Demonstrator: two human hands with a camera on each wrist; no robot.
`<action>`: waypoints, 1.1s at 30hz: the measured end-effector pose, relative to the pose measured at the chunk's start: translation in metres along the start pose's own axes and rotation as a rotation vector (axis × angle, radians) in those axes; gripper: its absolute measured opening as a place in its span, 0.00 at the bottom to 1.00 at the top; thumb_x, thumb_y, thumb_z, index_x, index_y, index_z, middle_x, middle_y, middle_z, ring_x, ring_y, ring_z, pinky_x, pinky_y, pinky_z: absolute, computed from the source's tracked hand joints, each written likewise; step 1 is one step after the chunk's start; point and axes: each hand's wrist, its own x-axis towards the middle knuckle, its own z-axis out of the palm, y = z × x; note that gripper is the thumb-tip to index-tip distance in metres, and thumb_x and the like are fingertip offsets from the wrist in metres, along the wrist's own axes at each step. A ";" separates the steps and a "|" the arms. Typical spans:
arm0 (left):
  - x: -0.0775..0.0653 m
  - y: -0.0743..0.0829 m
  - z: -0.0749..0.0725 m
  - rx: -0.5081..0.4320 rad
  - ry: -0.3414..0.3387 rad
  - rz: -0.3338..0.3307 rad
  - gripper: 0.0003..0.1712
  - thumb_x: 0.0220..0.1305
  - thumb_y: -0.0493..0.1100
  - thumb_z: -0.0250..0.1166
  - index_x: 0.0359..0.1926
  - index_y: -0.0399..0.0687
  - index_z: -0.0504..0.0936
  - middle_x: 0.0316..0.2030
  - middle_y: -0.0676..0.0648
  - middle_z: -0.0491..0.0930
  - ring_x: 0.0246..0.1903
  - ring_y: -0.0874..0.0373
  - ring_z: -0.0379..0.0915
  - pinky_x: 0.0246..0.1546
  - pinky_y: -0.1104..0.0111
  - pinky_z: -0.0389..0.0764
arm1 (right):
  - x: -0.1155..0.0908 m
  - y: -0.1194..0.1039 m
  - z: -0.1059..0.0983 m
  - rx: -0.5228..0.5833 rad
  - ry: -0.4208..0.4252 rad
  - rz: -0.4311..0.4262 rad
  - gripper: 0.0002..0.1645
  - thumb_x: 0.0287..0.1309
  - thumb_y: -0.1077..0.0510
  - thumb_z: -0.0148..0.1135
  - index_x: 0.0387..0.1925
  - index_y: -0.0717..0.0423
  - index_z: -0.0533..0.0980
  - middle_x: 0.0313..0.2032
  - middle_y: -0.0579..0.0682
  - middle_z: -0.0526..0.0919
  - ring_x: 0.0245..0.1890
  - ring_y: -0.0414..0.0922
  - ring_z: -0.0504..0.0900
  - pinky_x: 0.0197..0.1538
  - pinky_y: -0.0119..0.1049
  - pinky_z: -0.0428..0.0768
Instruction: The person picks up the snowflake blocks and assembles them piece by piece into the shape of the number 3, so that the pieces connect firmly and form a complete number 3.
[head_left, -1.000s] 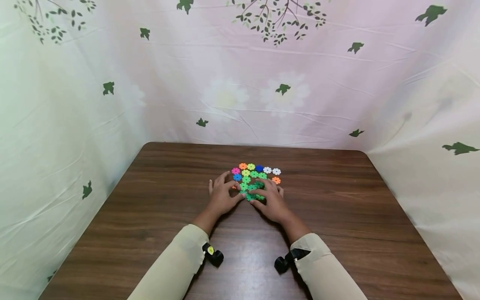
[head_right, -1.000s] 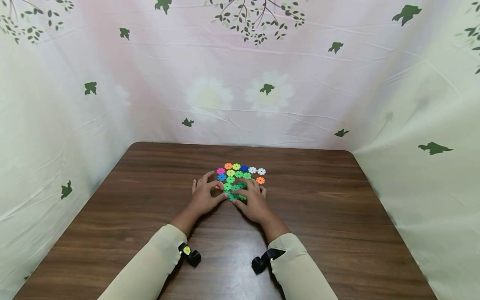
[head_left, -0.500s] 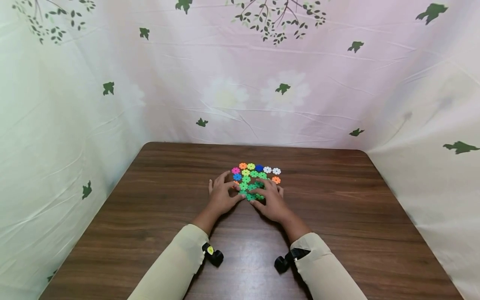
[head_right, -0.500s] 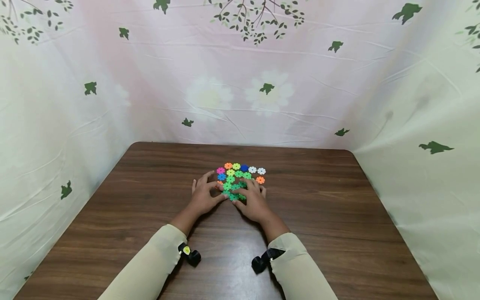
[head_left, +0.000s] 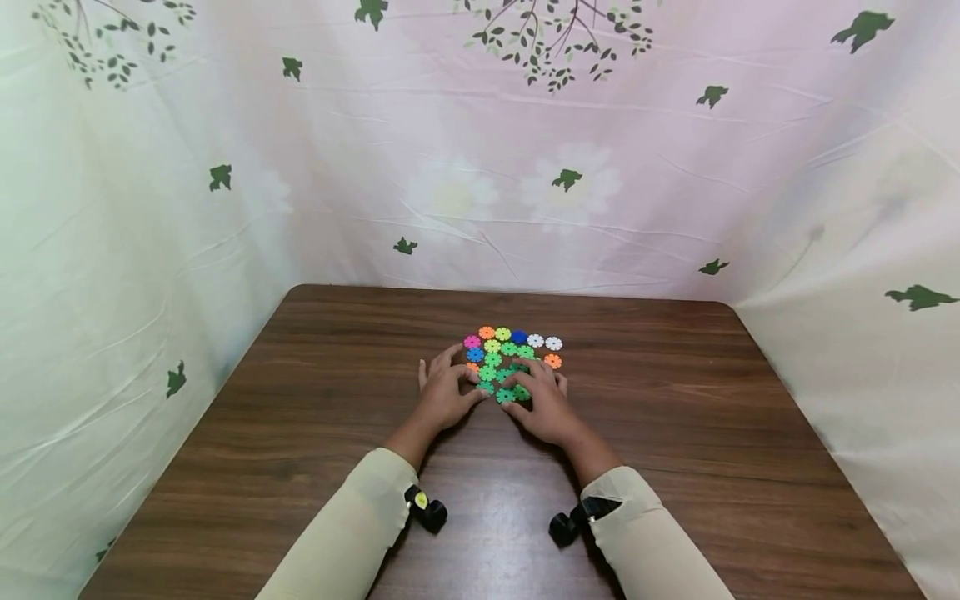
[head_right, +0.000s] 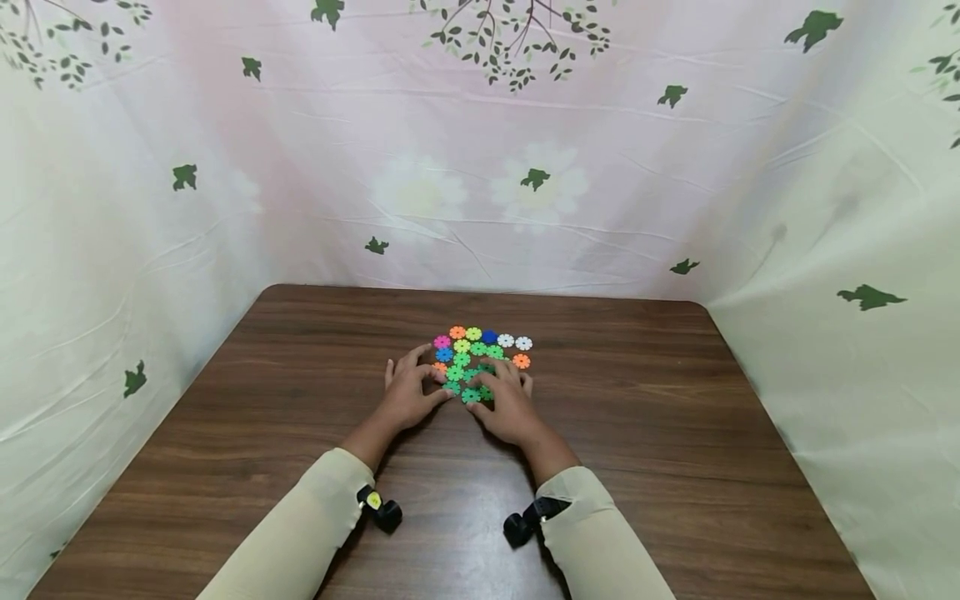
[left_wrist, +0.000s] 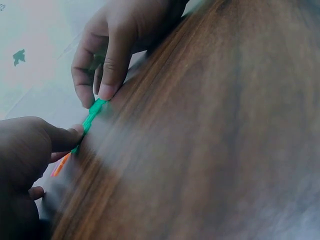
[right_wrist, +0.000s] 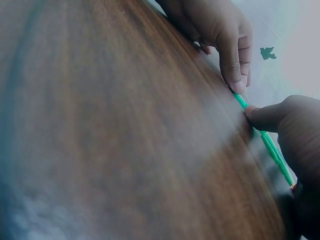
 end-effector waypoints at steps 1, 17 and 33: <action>0.000 0.000 0.000 0.000 -0.004 -0.004 0.12 0.68 0.53 0.79 0.40 0.52 0.89 0.84 0.42 0.62 0.85 0.37 0.53 0.83 0.29 0.34 | 0.000 0.000 0.000 -0.002 0.000 0.000 0.12 0.72 0.52 0.73 0.53 0.46 0.84 0.81 0.59 0.66 0.82 0.64 0.59 0.73 0.71 0.51; 0.000 -0.001 0.001 -0.047 -0.004 -0.009 0.07 0.71 0.45 0.76 0.42 0.49 0.88 0.82 0.41 0.64 0.84 0.37 0.54 0.83 0.30 0.33 | -0.001 -0.001 0.000 0.028 0.030 0.001 0.11 0.70 0.53 0.75 0.51 0.46 0.83 0.76 0.57 0.71 0.81 0.63 0.62 0.73 0.70 0.52; 0.000 -0.004 0.001 -0.081 0.048 0.035 0.11 0.72 0.46 0.75 0.32 0.51 0.86 0.78 0.43 0.71 0.82 0.37 0.56 0.82 0.29 0.36 | 0.000 -0.003 0.002 0.039 0.127 -0.049 0.11 0.65 0.59 0.79 0.44 0.47 0.83 0.44 0.49 0.83 0.59 0.52 0.77 0.65 0.60 0.55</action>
